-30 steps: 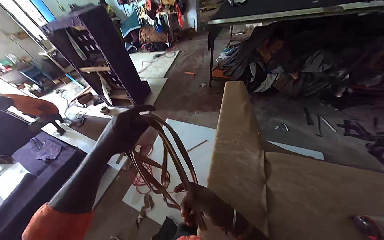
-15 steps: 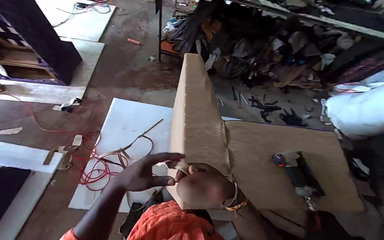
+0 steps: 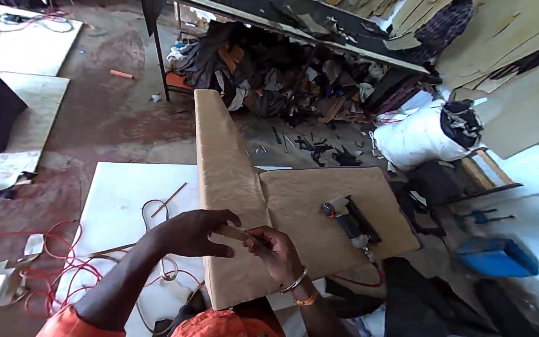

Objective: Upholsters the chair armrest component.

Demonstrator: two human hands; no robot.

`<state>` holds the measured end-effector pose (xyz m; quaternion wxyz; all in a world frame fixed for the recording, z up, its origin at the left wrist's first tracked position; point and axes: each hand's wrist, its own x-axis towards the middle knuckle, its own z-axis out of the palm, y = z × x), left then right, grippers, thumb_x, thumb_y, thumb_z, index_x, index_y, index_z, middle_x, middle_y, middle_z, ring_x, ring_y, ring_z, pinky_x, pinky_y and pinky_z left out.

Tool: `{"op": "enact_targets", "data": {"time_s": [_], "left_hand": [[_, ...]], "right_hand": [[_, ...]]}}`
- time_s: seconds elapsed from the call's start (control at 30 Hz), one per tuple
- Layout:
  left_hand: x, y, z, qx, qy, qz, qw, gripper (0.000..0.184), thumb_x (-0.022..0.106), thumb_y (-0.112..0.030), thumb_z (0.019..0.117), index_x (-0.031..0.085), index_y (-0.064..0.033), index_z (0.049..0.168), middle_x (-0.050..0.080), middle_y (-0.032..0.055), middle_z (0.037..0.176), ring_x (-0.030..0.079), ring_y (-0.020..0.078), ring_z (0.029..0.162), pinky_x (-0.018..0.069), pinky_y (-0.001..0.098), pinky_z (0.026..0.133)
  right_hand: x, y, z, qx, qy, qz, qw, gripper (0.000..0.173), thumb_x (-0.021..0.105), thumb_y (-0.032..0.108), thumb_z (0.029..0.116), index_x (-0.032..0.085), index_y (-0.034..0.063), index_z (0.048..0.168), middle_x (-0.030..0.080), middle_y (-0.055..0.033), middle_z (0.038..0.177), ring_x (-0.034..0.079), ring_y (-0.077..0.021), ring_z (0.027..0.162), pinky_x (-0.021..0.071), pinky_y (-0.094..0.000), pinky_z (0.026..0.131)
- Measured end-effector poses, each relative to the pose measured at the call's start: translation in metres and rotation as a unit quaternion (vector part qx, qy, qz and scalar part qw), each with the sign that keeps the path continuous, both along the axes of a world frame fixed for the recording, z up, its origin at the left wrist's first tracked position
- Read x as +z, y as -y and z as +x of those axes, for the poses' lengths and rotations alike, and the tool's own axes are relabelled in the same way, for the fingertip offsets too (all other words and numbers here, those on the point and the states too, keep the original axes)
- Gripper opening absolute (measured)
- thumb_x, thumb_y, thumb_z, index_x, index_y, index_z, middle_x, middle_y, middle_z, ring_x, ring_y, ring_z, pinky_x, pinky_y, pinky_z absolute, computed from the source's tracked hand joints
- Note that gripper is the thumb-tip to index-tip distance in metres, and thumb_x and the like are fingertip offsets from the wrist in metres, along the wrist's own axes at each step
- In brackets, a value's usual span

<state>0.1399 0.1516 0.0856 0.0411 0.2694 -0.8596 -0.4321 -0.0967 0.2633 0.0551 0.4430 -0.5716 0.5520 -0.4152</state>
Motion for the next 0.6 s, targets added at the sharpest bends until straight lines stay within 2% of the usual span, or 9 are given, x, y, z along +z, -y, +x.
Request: {"op": "enact_targets", "data": {"time_s": [0.03,0.1,0.13,0.2,0.27,0.37,0.47,0.53,0.6], "left_hand": [[0.001,0.004,-0.015,-0.026,0.019,0.03,0.999,0.041,0.066,-0.048,0.0978,0.065,-0.0204,0.128,0.072,0.0008,0.099,0.069,0.0143,0.088,0.0579,0.0414,0.083],[-0.007,0.012,-0.041,-0.057,-0.005,0.053,0.997,0.033,0.058,-0.041,0.1041,0.07,-0.0116,0.114,0.068,0.0026,0.084,0.063,0.0112,0.073,0.0548,0.0337,0.072],[-0.012,0.019,-0.051,-0.062,-0.009,0.047,0.997,0.031,0.057,-0.038,0.1051,0.072,-0.0113,0.111,0.066,0.0019,0.081,0.061,0.0103,0.07,0.0523,0.0322,0.069],[-0.011,0.038,-0.068,-0.059,0.035,0.007,0.998,0.026,0.058,-0.034,0.1052,0.074,-0.0144,0.11,0.07,0.0018,0.084,0.064,0.0128,0.074,0.0548,0.0378,0.073],[-0.006,0.068,-0.085,-0.043,0.096,-0.049,0.993,0.024,0.059,-0.031,0.1045,0.076,-0.0153,0.112,0.074,0.0046,0.094,0.07,0.0197,0.088,0.0571,0.0498,0.085],[-0.009,0.127,-0.118,-0.033,0.166,-0.093,0.981,0.026,0.063,-0.033,0.1024,0.077,-0.015,0.113,0.076,0.0085,0.1,0.072,0.027,0.096,0.0537,0.0591,0.091],[-0.013,0.175,-0.159,-0.069,0.25,-0.104,0.96,0.026,0.067,-0.034,0.1005,0.077,-0.0151,0.114,0.075,0.0104,0.104,0.071,0.0288,0.1,0.0527,0.0592,0.095],[-0.019,0.199,-0.18,-0.093,0.288,-0.105,0.947,0.026,0.067,-0.034,0.1004,0.077,-0.014,0.114,0.075,0.0114,0.105,0.071,0.0294,0.102,0.0516,0.0585,0.096],[-0.026,0.218,-0.192,-0.11,0.318,-0.107,0.936,0.027,0.068,-0.034,0.0995,0.077,-0.0127,0.113,0.075,0.0124,0.105,0.07,0.0305,0.102,0.0511,0.059,0.096]], "right_hand": [[-0.003,0.001,-0.001,-0.019,0.014,-0.009,1.0,0.025,0.066,0.022,0.0995,0.072,0.0002,0.11,0.075,-0.0039,0.093,0.072,-0.011,0.081,0.0614,-0.0287,0.076],[-0.006,0.002,-0.007,-0.041,0.023,-0.009,0.999,0.024,0.068,0.02,0.0982,0.067,-0.0015,0.11,0.076,-0.0063,0.094,0.073,-0.0138,0.08,0.0631,-0.031,0.074],[-0.008,0.002,-0.015,-0.045,0.008,-0.005,0.999,0.025,0.067,0.021,0.0992,0.065,-0.0009,0.112,0.075,-0.0059,0.095,0.073,-0.0139,0.081,0.0632,-0.0314,0.075],[-0.016,-0.001,-0.041,-0.071,-0.07,-0.03,0.995,0.028,0.063,0.025,0.1016,0.067,0.0021,0.117,0.076,-0.0034,0.095,0.073,-0.0117,0.082,0.0622,-0.0317,0.076],[-0.023,-0.01,-0.082,-0.119,-0.151,-0.055,0.98,0.03,0.061,0.027,0.1017,0.068,0.0064,0.122,0.076,-0.0019,0.104,0.073,-0.0114,0.093,0.0626,-0.034,0.083],[-0.039,-0.029,-0.159,-0.212,-0.224,-0.046,0.95,0.034,0.061,0.023,0.0989,0.066,0.0041,0.126,0.073,-0.0087,0.116,0.071,-0.0195,0.108,0.0596,-0.043,0.094],[-0.063,-0.043,-0.223,-0.29,-0.348,-0.04,0.89,0.042,0.064,0.033,0.0982,0.066,0.0033,0.129,0.066,-0.018,0.13,0.061,-0.0375,0.124,0.0468,-0.06,0.106],[-0.082,-0.044,-0.248,-0.316,-0.42,-0.055,0.849,0.055,0.064,0.042,0.0936,0.063,0.002,0.131,0.063,-0.0226,0.134,0.058,-0.0455,0.125,0.0422,-0.067,0.105],[-0.093,-0.039,-0.256,-0.324,-0.457,-0.046,0.827,0.068,0.062,0.053,0.0914,0.059,0.0016,0.136,0.061,-0.0262,0.135,0.057,-0.0498,0.124,0.0419,-0.0703,0.101]]}}
